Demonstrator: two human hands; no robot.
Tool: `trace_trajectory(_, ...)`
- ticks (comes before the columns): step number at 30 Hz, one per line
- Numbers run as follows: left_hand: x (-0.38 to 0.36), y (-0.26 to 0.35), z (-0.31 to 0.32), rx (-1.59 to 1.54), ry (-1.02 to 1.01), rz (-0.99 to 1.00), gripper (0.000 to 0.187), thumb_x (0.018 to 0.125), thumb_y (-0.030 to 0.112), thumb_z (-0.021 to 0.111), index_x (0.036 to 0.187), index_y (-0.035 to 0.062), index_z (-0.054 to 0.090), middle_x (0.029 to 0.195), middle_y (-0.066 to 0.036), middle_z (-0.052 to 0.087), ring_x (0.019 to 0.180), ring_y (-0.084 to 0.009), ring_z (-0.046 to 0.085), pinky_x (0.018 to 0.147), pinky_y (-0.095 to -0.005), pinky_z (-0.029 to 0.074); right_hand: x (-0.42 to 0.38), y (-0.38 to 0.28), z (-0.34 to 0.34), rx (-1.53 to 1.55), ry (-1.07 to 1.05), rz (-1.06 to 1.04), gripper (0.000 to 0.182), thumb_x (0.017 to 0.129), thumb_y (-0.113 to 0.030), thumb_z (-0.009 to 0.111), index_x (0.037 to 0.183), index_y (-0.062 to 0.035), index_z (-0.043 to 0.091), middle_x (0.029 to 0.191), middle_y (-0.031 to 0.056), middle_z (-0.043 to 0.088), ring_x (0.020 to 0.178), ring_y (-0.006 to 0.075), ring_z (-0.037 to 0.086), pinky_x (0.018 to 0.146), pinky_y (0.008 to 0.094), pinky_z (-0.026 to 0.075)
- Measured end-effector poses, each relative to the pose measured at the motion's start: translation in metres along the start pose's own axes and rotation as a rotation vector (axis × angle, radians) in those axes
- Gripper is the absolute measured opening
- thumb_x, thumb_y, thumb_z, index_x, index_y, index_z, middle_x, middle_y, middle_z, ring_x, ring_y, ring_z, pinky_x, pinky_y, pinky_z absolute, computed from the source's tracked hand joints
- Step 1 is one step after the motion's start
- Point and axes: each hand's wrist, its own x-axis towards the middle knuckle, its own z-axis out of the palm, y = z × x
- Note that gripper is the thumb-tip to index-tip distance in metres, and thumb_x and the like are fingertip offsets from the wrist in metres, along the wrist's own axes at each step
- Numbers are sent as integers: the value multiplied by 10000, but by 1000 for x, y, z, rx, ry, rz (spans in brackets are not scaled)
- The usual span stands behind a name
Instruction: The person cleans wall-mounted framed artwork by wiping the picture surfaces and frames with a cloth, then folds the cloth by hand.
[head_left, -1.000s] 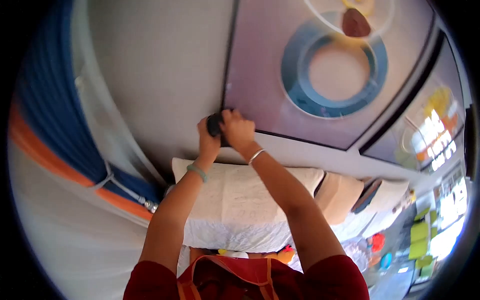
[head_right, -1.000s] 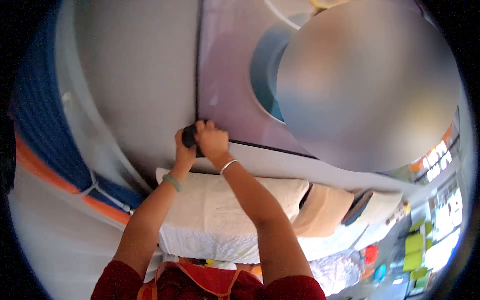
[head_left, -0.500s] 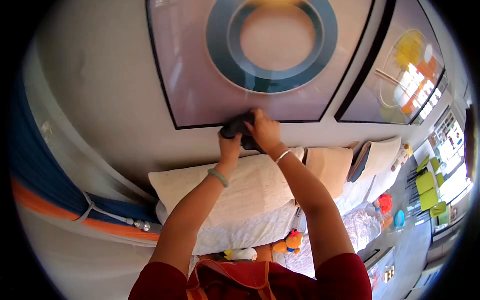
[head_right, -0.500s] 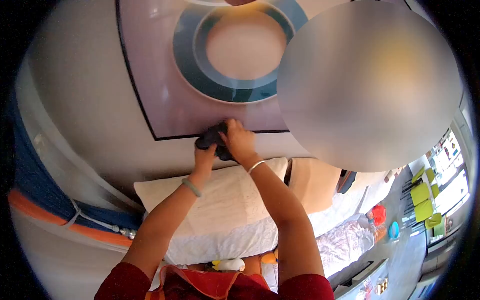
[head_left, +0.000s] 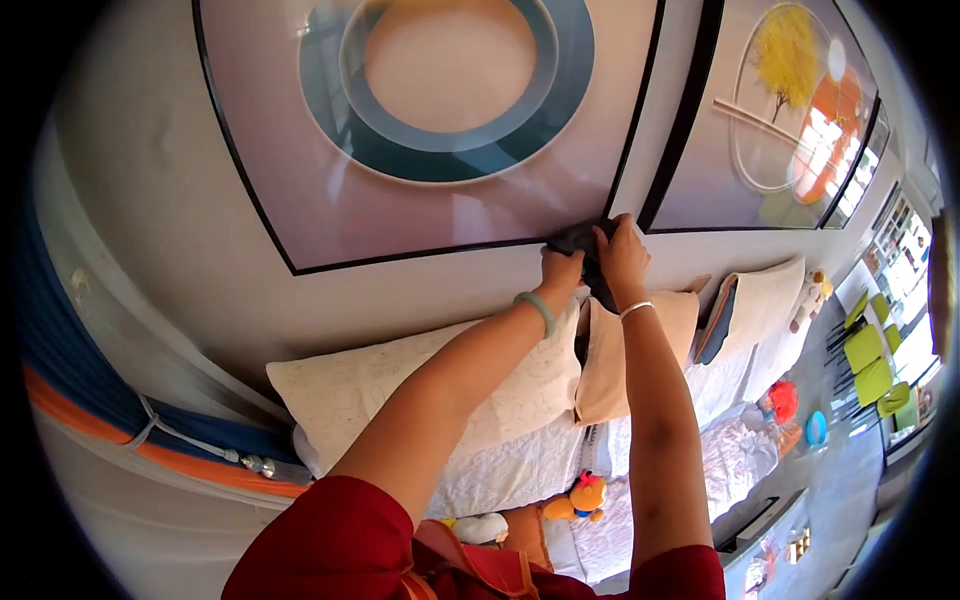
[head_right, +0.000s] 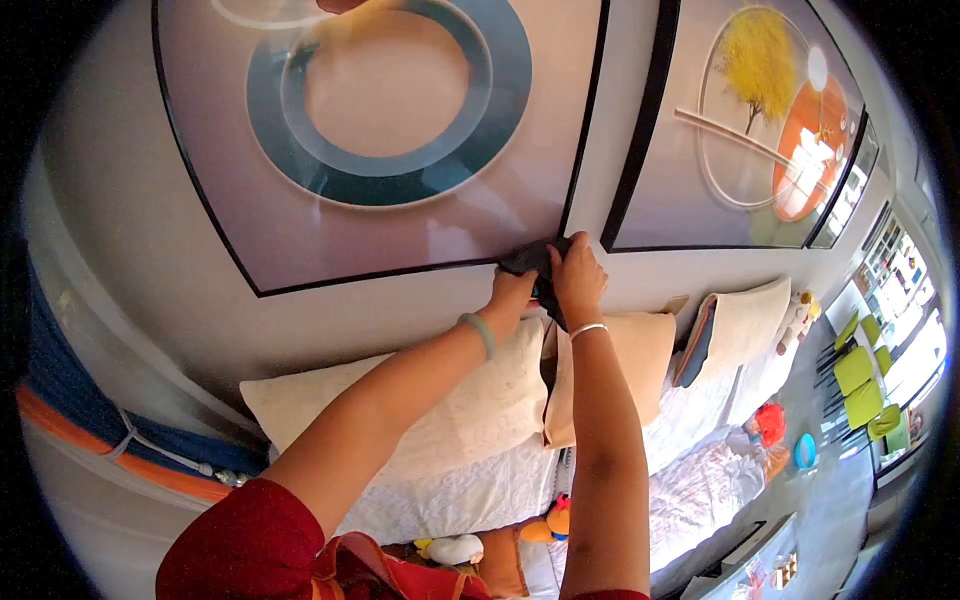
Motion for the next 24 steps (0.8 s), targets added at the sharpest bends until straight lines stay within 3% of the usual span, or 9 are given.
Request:
trace_trajectory(2, 6, -6, 1, 12, 17, 47, 481, 737, 112, 634, 1091, -77, 368, 930, -217, 553, 724, -312, 625, 454, -389, 554, -2, 6, 1, -5, -42, 33, 376, 800, -353, 606, 979, -76, 428, 893, 180, 620, 794, 390, 598, 662, 475, 465)
trace_trajectory(5, 18, -30, -15, 243, -348, -201, 404, 743, 108, 640, 1027, -81, 425, 876, -216, 577, 633, -318, 622, 450, -393, 554, -2, 68, 35, 100, -137, 61, 406, 735, -319, 650, 912, 8, 486, 841, 248, 601, 817, 452, 565, 716, 478, 456)
trace_trajectory(6, -10, 0, -21, 354, -423, -309, 421, 752, 120, 641, 1053, -75, 420, 887, -207, 572, 696, -320, 626, 452, -390, 547, -7, 101, 56, 180, -122, 1, 384, 718, -307, 677, 860, 10, 512, 839, 221, 609, 779, 363, 599, 708, 421, 476)
trace_trajectory(8, -34, 10, -20, 328, -285, -228, 389, 813, 164, 595, 1097, -51, 438, 983, -192, 563, 785, -275, 623, 533, -394, 558, -13, 120, 64, 443, -114, 255, 345, 731, -248, 676, 896, 17, 529, 832, 156, 609, 774, 237, 586, 697, 347, 483)
trace_trajectory(9, -31, 10, -20, 328, -296, -246, 402, 837, 159, 563, 1136, -44, 387, 1035, -178, 541, 841, -267, 608, 581, -400, 563, -8, 107, 57, 429, -108, 245, 345, 731, -248, 676, 896, 17, 529, 832, 156, 609, 774, 237, 586, 697, 347, 483)
trace_trajectory(11, -24, 14, -29, 191, -267, -233, 367, 847, 146, 540, 1133, -38, 398, 1035, -161, 544, 859, -261, 601, 607, -403, 563, -7, 73, 56, 833, -9, 329, 326, 750, -176, 653, 983, 18, 531, 856, 117, 592, 785, 167, 559, 691, 287, 477)
trace_trajectory(17, -37, 70, -98, -148, -104, -178, 254, 873, 72, 436, 1121, 17, 439, 1031, -143, 542, 811, -259, 598, 621, -378, 562, -28, -18, 76, 1537, -18, 704, 371, 764, -23, 528, 1109, 9, 396, 971, 120, 533, 868, 212, 562, 756, 315, 493)
trace_trajectory(20, -44, 73, -157, -166, 28, -133, 281, 879, 68, 420, 1156, 16, 416, 1072, -149, 528, 834, -264, 598, 659, -389, 559, -61, -93, 78, 1665, -36, 703, 225, 760, -38, 545, 970, -19, 466, 878, 96, 559, 792, 208, 588, 710, 305, 522)
trace_trajectory(24, -72, 105, -249, -214, 263, -46, 304, 882, 55, 413, 1180, 8, 375, 1107, -151, 497, 885, -268, 586, 664, -395, 557, -103, -185, 94, 1768, -200, 681, 318, 757, -29, 542, 1054, -8, 433, 980, 118, 539, 867, 226, 577, 734, 319, 522)
